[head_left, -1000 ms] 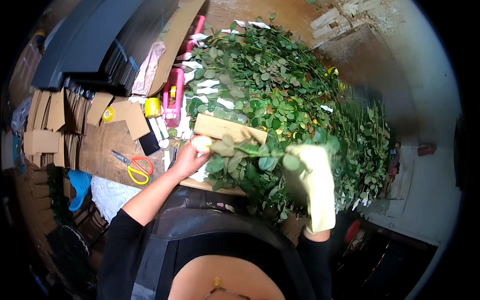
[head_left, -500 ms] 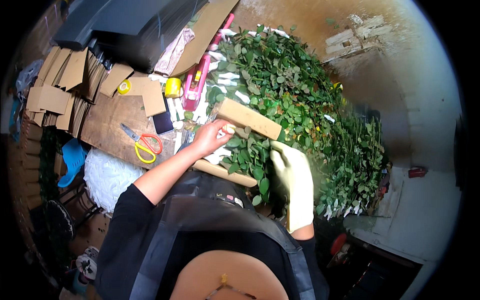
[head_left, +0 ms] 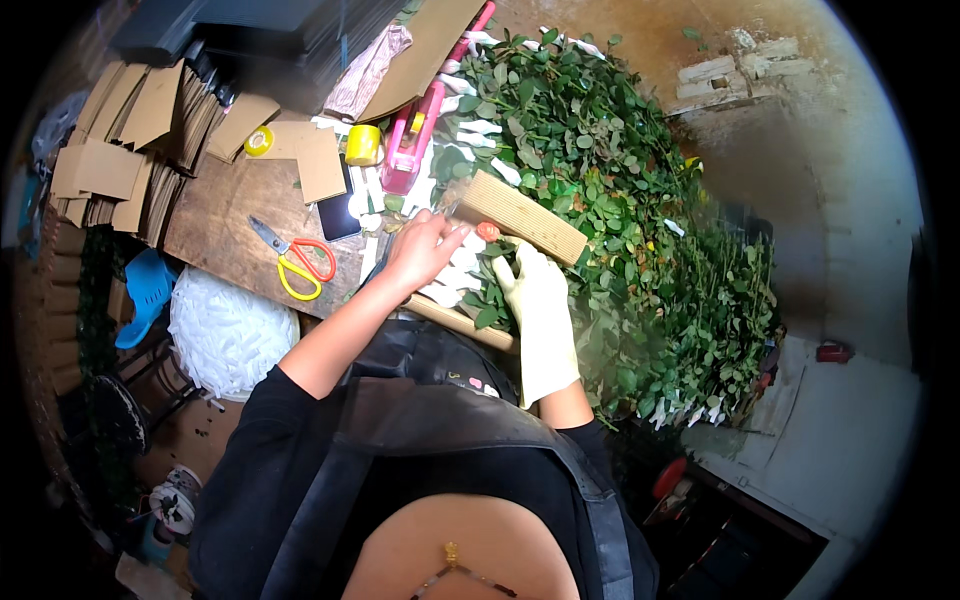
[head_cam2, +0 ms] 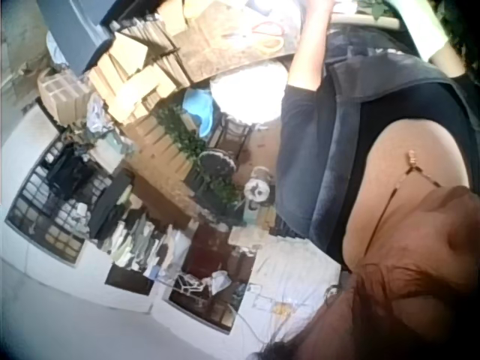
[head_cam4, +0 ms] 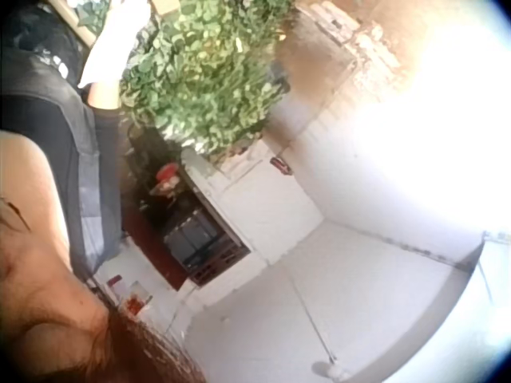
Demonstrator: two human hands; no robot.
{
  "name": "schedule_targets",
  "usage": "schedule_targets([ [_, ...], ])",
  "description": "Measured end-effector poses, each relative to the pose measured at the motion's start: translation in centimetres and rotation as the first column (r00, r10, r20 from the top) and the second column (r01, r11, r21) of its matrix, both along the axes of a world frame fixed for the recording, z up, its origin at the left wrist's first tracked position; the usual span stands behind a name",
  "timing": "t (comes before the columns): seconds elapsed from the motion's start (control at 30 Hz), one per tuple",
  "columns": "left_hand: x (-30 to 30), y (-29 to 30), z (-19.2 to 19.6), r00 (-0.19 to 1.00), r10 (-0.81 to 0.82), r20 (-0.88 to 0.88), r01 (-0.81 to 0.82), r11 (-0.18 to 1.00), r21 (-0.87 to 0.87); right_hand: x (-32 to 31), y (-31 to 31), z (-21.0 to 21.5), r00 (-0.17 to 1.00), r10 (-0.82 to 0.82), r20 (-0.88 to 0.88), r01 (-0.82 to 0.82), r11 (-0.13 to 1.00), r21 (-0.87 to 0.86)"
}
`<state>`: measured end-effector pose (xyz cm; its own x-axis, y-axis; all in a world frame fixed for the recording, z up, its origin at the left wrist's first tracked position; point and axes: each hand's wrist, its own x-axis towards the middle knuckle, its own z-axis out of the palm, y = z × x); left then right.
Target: The person packs roses into a cardboard box by hand, places a cardboard cover over them, and seals the box using a handheld tape dispenser.
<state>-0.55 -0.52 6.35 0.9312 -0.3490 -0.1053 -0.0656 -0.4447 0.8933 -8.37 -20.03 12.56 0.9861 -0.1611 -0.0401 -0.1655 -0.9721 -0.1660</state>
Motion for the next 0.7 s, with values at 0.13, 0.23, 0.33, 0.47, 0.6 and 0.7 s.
schedule_targets([
  [0.13, 0.0, -0.3, -1.6, 0.999, 0.040, -0.031, -0.043, 0.994, -0.105, -0.6, 1.0, 1.7, 0.991, -0.127, -0.036, 0.132, 0.974, 0.185],
  [0.23, -0.4, -0.1, -2.3, 0.997, 0.055, -0.061, -0.064, 0.985, -0.160, -1.8, 1.1, 3.3, 0.993, -0.114, 0.014, 0.107, 0.962, 0.252],
  [0.33, -0.4, -0.3, -2.3, 0.994, 0.069, -0.088, -0.086, 0.974, -0.209, -1.6, 1.4, 3.1, 0.997, -0.004, 0.071, -0.006, 0.990, 0.143],
  [0.47, -0.4, -0.7, -2.2, 0.995, 0.068, -0.072, -0.083, 0.968, -0.235, 1.4, 1.7, 1.8, 0.957, -0.121, -0.263, 0.110, 0.992, -0.057],
  [0.6, -0.3, -0.5, -2.0, 0.996, 0.064, -0.063, -0.080, 0.952, -0.295, 2.3, 2.4, 1.4, 0.906, -0.145, -0.397, 0.110, 0.988, -0.108],
  [0.7, -0.5, -0.5, -1.6, 0.988, 0.084, -0.131, -0.129, 0.912, -0.390, 1.4, 2.2, -0.3, 0.932, -0.145, -0.332, 0.124, 0.989, -0.084],
])
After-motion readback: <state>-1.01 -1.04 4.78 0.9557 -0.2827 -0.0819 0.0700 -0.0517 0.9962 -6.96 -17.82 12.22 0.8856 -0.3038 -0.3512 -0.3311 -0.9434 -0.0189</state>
